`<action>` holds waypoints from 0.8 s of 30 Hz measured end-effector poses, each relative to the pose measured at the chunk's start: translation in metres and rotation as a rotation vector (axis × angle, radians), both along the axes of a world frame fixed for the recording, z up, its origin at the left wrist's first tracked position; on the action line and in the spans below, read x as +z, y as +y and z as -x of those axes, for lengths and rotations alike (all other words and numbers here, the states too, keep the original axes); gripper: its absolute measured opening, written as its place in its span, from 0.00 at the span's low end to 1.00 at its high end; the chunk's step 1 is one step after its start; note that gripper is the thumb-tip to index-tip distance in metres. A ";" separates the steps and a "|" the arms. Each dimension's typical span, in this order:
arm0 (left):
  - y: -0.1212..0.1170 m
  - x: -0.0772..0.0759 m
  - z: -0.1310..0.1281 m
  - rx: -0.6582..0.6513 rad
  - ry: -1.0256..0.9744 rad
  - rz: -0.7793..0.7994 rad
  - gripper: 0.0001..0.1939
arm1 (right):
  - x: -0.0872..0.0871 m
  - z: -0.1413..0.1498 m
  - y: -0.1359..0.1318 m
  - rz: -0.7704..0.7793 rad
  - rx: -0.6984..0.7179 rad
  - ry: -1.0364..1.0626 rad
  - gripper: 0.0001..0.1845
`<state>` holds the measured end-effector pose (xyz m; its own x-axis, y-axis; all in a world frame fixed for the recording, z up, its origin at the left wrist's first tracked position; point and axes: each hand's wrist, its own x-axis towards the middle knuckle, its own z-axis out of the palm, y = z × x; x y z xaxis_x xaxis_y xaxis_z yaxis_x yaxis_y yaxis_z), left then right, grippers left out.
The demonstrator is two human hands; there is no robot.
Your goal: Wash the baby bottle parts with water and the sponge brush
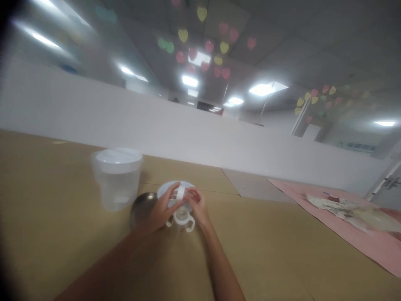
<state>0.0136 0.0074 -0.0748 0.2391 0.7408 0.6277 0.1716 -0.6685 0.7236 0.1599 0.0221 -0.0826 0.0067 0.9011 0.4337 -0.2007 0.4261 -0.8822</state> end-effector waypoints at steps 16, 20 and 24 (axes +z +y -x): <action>0.011 0.001 0.008 -0.097 -0.249 0.316 0.23 | 0.000 -0.023 0.012 0.088 -0.080 -0.020 0.18; 0.023 -0.019 0.014 0.199 0.120 0.097 0.22 | -0.014 -0.027 0.023 0.008 -0.347 -0.332 0.16; 0.028 -0.029 0.014 0.304 0.424 -0.063 0.19 | -0.022 -0.030 0.023 -0.093 -0.493 -0.671 0.10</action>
<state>-0.0006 0.0354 -0.1035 0.2621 0.7803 0.5679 0.6338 -0.5829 0.5084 0.1903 0.0448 -0.1047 0.1046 0.8229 0.5584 0.5826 0.4044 -0.7050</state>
